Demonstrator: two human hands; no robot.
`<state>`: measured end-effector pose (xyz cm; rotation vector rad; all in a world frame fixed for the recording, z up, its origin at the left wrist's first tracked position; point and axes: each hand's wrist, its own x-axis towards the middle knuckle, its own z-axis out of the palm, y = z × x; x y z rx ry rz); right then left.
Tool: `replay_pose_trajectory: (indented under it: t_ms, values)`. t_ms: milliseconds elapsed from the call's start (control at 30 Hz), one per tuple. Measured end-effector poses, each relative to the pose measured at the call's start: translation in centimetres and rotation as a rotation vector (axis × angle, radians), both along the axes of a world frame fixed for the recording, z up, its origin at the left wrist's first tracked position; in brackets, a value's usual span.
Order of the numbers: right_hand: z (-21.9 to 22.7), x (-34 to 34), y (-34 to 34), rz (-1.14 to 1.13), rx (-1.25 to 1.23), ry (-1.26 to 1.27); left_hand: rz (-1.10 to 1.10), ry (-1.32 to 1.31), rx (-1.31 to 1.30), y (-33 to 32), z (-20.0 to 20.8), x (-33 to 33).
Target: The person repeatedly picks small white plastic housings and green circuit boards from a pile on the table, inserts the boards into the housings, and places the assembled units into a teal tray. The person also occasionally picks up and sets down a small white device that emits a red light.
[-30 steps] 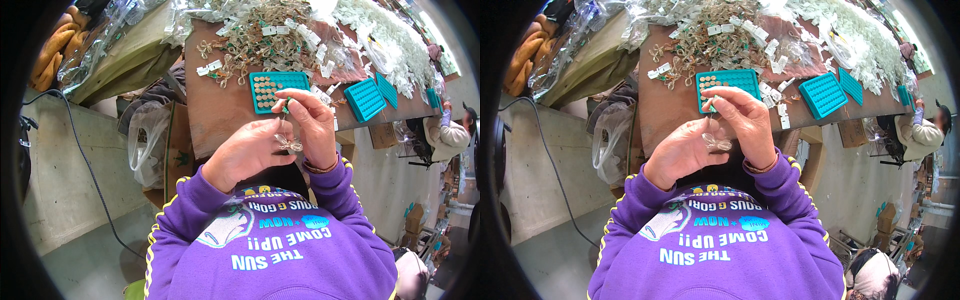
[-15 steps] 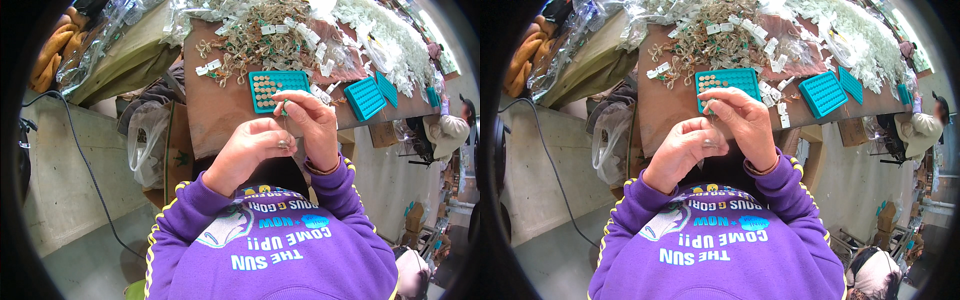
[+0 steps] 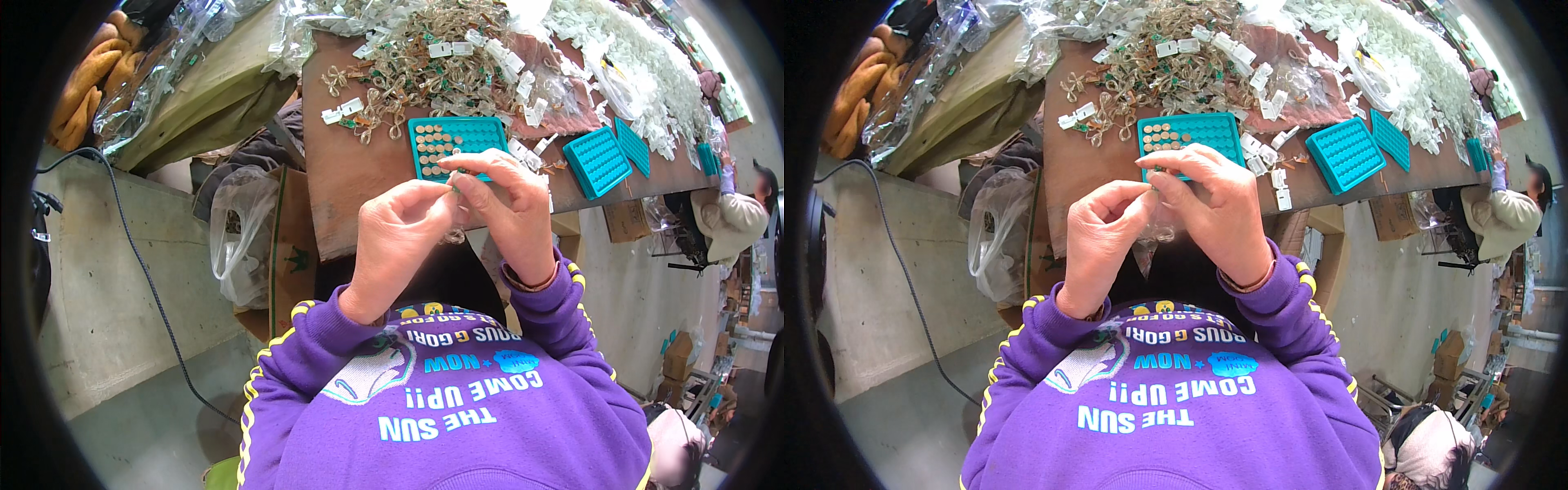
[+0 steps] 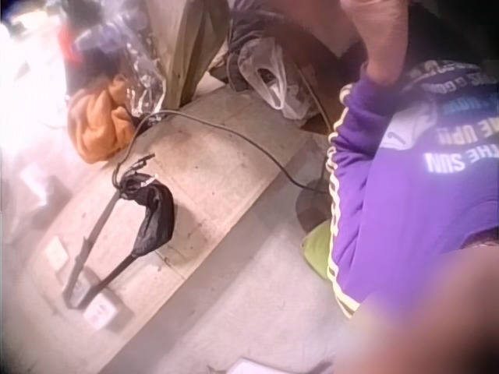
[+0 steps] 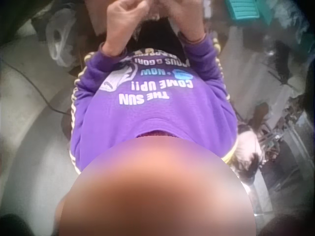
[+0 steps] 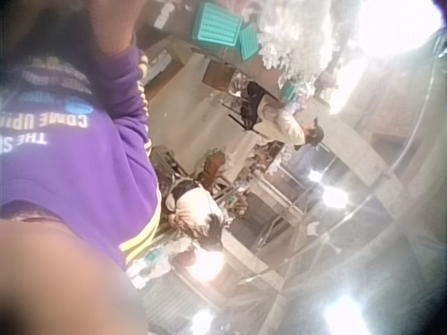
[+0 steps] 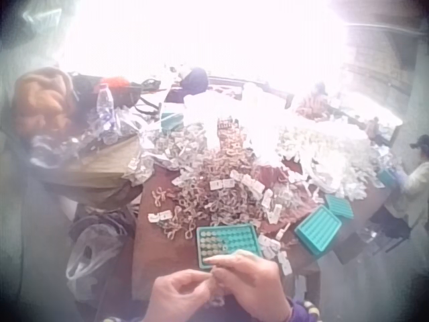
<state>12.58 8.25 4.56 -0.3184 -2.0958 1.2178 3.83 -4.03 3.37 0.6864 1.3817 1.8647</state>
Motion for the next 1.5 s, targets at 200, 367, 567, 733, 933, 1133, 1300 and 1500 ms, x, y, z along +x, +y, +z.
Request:
replay_pose_trajectory:
  t_ms: [200, 367, 567, 733, 933, 1133, 1300, 1500]
  values:
    - [-0.1, -0.2, -0.4, -0.088, 0.251, -0.008, 0.088, 0.142, -0.129, 0.7, -1.1, 0.0]
    - [-0.5, -0.2, 0.1, -0.095, 0.129, -0.01, 0.068, 0.164, -0.12, 0.5, -1.2, 0.4]
    - [-0.8, 0.0, 0.4, 0.061, -0.292, -0.046, 0.059, 0.092, -0.121, 0.3, -0.9, 0.4]
    - [-0.8, 0.1, 0.0, 0.117, -0.487, -0.027, 0.074, 0.219, -0.121, 0.3, -1.3, 0.3]
    - [-1.0, 0.0, -0.3, 0.079, -0.559, 0.04, 0.022, 0.151, -0.098, 0.1, -1.4, 0.3]
    - [-1.1, 0.3, 0.1, 0.156, -0.793, 0.111, 0.057, 0.352, -0.062, -1.0, -2.2, -1.0]
    - [-1.3, 0.6, 0.6, 0.292, -0.833, 0.185, 0.423, 0.931, -0.143, -0.6, -3.1, -7.8]
    - [-1.6, 1.5, 1.2, 0.305, -0.981, 0.08, 0.379, 1.303, -0.361, 1.6, -5.2, -16.0]
